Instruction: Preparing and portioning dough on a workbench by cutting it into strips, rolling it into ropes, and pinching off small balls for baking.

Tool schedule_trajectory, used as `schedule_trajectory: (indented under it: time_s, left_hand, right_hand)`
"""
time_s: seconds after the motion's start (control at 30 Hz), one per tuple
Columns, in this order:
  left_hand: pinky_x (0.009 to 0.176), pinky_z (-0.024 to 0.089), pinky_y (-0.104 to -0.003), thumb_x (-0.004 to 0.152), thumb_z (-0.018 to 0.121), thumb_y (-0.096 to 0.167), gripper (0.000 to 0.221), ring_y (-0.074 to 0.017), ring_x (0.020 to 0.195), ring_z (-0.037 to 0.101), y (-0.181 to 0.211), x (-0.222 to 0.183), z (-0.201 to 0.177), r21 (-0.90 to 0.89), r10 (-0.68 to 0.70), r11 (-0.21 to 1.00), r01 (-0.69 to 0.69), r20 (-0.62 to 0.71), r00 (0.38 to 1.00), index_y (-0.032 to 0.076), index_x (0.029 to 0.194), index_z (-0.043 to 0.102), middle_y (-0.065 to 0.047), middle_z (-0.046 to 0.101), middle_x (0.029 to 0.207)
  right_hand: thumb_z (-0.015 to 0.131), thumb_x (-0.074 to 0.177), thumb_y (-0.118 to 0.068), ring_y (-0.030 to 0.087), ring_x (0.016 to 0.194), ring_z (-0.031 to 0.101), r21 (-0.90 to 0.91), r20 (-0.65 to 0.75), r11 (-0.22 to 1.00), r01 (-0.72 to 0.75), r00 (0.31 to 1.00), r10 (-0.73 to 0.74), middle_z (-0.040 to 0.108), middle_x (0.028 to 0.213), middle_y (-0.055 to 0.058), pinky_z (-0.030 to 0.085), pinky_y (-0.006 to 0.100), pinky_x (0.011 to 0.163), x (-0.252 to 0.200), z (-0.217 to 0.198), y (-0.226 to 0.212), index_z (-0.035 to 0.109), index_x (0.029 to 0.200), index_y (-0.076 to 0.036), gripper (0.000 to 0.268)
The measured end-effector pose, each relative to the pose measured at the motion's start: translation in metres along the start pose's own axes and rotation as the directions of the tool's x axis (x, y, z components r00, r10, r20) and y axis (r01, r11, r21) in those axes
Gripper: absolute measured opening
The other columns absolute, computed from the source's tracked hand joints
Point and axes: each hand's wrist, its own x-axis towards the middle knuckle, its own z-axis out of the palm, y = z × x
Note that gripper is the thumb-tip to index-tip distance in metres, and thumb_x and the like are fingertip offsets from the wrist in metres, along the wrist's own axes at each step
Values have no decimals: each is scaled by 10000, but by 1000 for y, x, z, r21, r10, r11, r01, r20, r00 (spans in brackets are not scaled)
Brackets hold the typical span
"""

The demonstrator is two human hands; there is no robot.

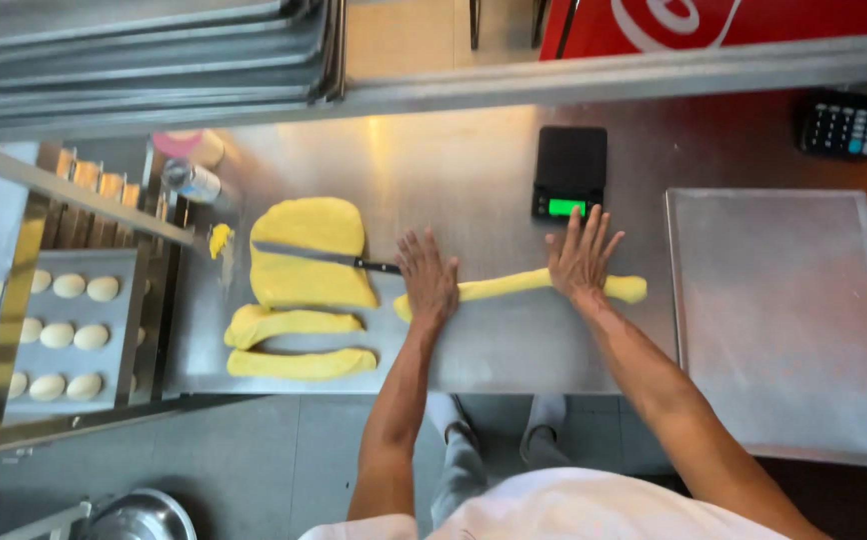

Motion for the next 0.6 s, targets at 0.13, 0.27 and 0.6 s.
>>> schedule_trajectory:
  time_s: [0.13,0.27,0.6]
  left_hand:
    - [979,171,-524,805,393,476,603,-390,1239,191,22,-86,-75,43,37,998,-47,208,978,124,1289,318,-175,248,1344]
    - [963,139,-582,649,653,288,768,-432,1227,168,64,-125,-106,17,-50,999,47,420,906,104,1296,284,-195,238,1332]
    - [653,451,-310,560,719,165,345,-218,785,586,58,-20,-20,-447,344,888,-107,494,798,293,846,574,33,510,833]
  right_hand:
    - [278,873,-447,429,1198,285,-14,208,997,79,975,-74,356,1251,262,153,599,948,-85,-53,-15,347,1262,-28,577]
    - [560,715,-328,394,1202,290,-3,286,994,109,953,-103,380,1260,212,179,609,921,-134,-97,11,417,1231,-37,609]
    - [627,746,-110,253,818,580,263,422,955,-136,906,13,564,920,38,451,350,682,-92,-130,52,557,1034,-180,305]
